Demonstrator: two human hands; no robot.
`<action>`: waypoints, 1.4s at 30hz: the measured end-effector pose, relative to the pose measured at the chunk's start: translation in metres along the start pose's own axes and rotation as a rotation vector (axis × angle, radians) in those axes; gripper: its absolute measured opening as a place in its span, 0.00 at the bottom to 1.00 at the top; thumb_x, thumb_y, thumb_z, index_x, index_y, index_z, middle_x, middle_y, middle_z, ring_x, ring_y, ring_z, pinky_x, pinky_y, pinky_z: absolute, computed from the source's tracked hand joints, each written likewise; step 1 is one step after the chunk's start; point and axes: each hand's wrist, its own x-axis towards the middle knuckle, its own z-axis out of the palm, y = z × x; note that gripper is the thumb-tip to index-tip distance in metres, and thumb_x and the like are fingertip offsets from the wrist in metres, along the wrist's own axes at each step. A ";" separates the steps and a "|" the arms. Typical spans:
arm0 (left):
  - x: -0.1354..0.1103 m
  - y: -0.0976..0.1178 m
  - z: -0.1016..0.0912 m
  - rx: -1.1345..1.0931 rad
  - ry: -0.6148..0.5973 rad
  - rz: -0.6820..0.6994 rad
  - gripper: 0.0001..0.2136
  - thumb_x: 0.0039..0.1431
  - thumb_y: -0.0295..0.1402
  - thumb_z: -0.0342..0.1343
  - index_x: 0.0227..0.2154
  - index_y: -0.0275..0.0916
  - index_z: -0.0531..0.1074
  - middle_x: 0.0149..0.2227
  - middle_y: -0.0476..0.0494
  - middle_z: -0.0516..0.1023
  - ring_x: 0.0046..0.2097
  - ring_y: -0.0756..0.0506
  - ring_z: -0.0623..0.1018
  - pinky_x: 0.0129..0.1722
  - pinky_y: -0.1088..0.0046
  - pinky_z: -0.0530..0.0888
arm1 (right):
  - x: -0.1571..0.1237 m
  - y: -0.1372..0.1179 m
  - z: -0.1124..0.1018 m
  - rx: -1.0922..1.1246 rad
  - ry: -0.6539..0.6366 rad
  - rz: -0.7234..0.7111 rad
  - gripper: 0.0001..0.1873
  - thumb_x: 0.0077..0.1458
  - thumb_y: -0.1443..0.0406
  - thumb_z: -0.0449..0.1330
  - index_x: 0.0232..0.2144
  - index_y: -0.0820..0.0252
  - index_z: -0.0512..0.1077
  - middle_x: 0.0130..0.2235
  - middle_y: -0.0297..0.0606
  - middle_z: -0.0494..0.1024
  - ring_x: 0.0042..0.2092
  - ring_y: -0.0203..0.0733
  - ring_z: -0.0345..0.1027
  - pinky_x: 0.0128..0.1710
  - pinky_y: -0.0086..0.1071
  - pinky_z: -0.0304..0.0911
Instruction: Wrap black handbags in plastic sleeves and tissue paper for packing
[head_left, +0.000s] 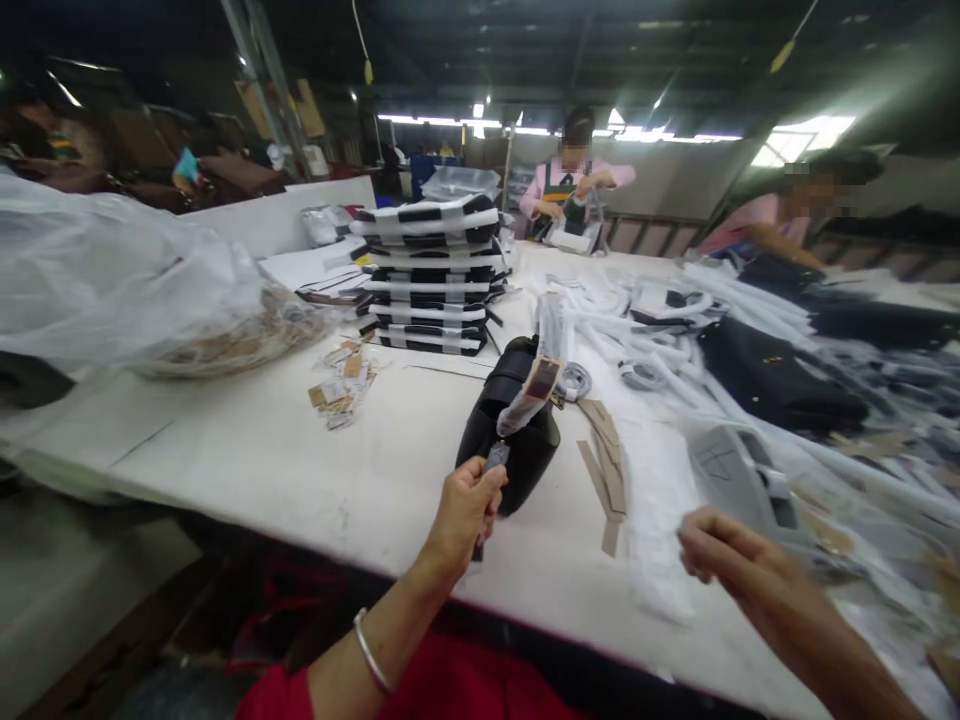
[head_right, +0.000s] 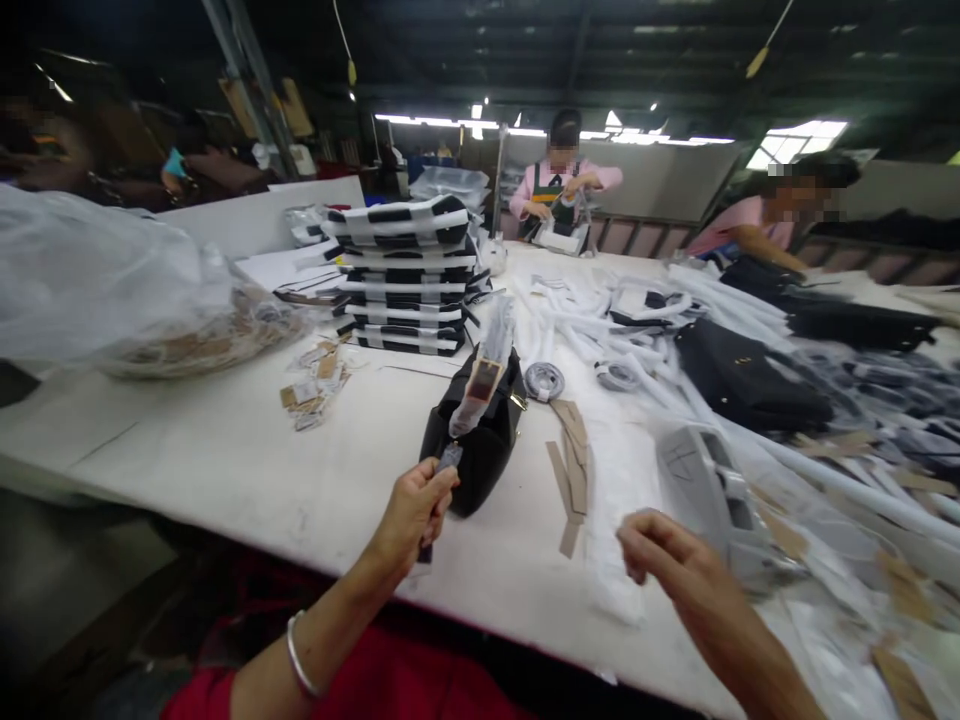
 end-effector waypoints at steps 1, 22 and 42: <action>-0.001 0.000 0.000 0.001 -0.004 0.001 0.17 0.51 0.48 0.61 0.28 0.41 0.62 0.16 0.61 0.62 0.11 0.58 0.52 0.08 0.83 0.50 | 0.005 -0.021 0.026 0.070 -0.098 -0.002 0.20 0.50 0.49 0.63 0.23 0.59 0.72 0.22 0.34 0.69 0.26 0.37 0.63 0.27 0.30 0.62; -0.009 0.007 -0.014 -0.156 -0.185 -0.079 0.16 0.55 0.48 0.59 0.31 0.39 0.66 0.17 0.60 0.62 0.12 0.58 0.51 0.09 0.83 0.49 | 0.070 -0.067 0.160 0.222 -0.406 0.049 0.23 0.43 0.49 0.70 0.19 0.62 0.71 0.21 0.31 0.70 0.23 0.32 0.59 0.23 0.28 0.55; -0.025 0.004 -0.004 -0.419 -0.149 -0.285 0.20 0.43 0.47 0.67 0.30 0.35 0.70 0.18 0.59 0.63 0.14 0.60 0.51 0.13 0.79 0.44 | 0.055 -0.057 0.180 0.123 -0.226 0.082 0.17 0.45 0.56 0.68 0.18 0.60 0.69 0.17 0.29 0.67 0.20 0.30 0.54 0.18 0.25 0.48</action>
